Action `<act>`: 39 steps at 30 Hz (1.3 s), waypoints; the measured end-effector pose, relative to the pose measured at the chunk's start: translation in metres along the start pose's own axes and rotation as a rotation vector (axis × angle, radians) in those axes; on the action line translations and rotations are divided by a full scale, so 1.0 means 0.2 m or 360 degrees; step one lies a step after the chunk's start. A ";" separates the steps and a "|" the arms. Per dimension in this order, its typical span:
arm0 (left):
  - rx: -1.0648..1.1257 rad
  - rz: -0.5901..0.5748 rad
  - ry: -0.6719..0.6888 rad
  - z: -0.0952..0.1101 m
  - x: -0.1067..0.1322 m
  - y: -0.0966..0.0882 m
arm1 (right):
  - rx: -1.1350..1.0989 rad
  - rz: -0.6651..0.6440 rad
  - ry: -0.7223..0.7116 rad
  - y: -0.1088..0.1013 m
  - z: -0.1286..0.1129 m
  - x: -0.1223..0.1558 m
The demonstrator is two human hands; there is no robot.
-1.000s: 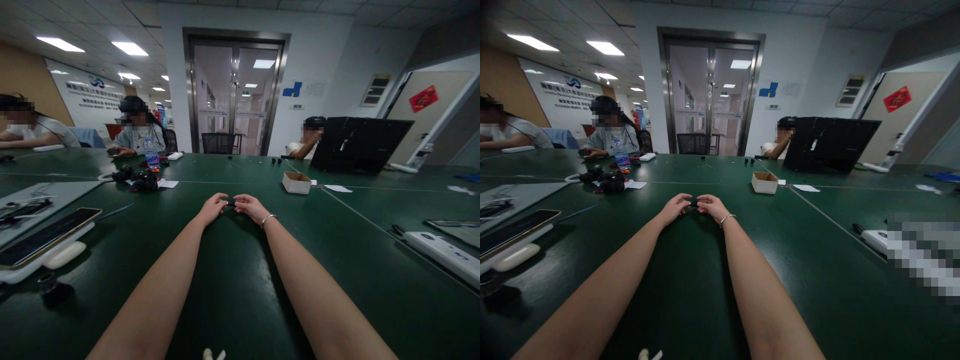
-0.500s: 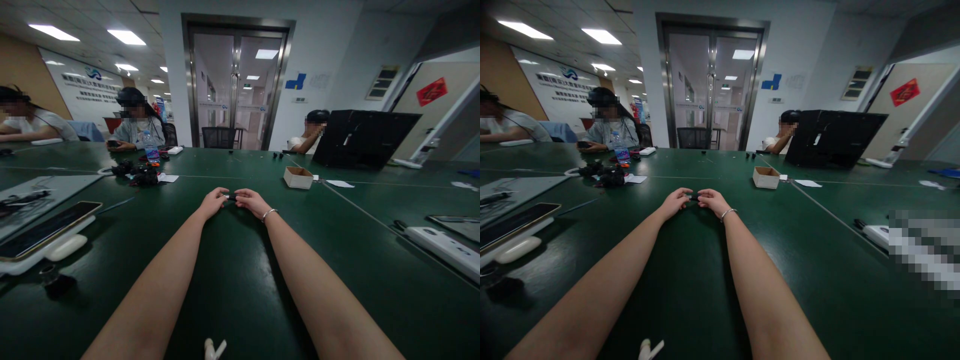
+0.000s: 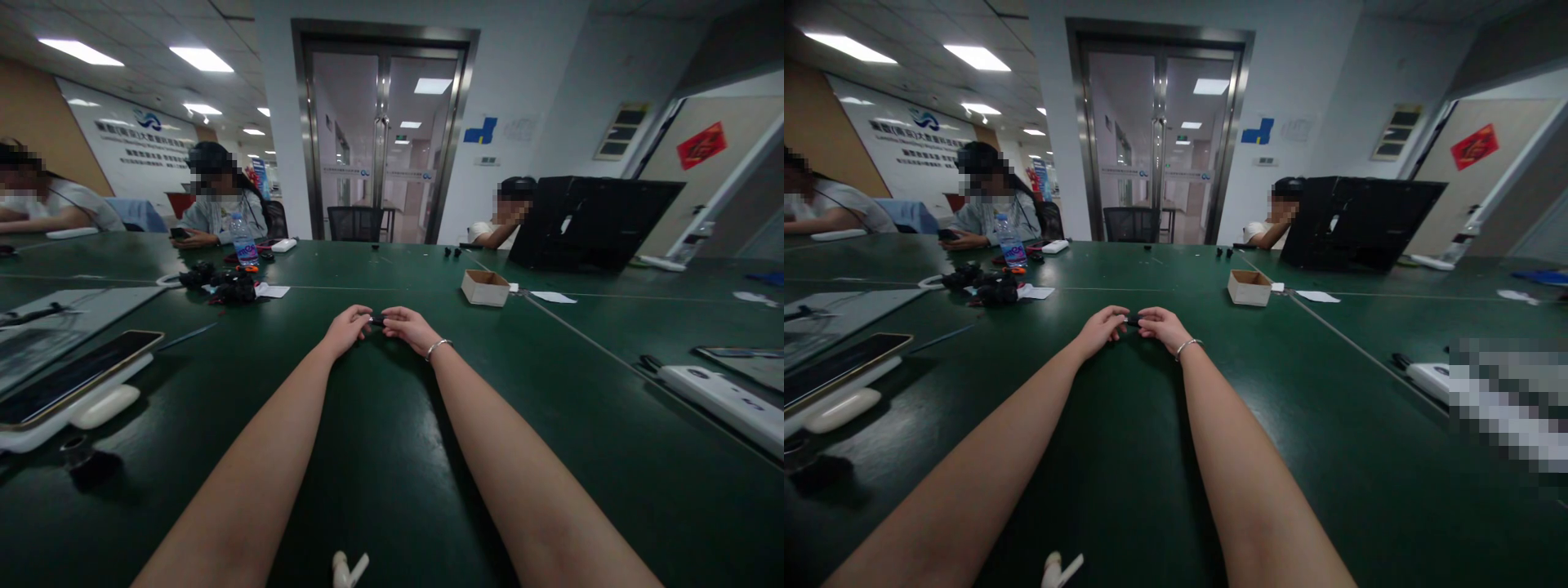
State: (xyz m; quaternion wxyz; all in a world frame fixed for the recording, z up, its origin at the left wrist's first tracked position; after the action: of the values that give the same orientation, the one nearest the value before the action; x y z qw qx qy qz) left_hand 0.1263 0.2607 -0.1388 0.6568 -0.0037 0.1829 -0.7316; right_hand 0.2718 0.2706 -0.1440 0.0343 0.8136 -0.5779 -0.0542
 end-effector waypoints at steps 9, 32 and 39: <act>0.0005 0.0024 -0.0004 0.00 0.00 0.00 | 0.0006 -0.0007 -0.0001 0.00 0.01 -0.01; -0.0014 0.0054 0.0111 0.01 -0.01 0.00 | 0.0699 0.0068 -0.0206 0.17 -0.05 0.00; -0.0387 -0.0269 -0.0113 0.09 0.03 0.02 | 0.0286 0.0039 -0.0008 0.18 0.01 0.05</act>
State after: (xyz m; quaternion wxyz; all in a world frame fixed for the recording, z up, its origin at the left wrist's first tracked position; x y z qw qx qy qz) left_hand 0.1341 0.2501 -0.1249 0.5936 -0.1244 0.2457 -0.7561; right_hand 0.2402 0.2498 -0.1419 -0.0396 0.8061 -0.5905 -0.0037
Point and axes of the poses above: each hand's wrist, its own x-axis away from the middle knuckle, its own y-axis out of the palm, z = x × y, the point moved 7 cm from there along -x, towards the middle knuckle, and after that the axes turned 2 degrees about x, right-handed, at the moved point
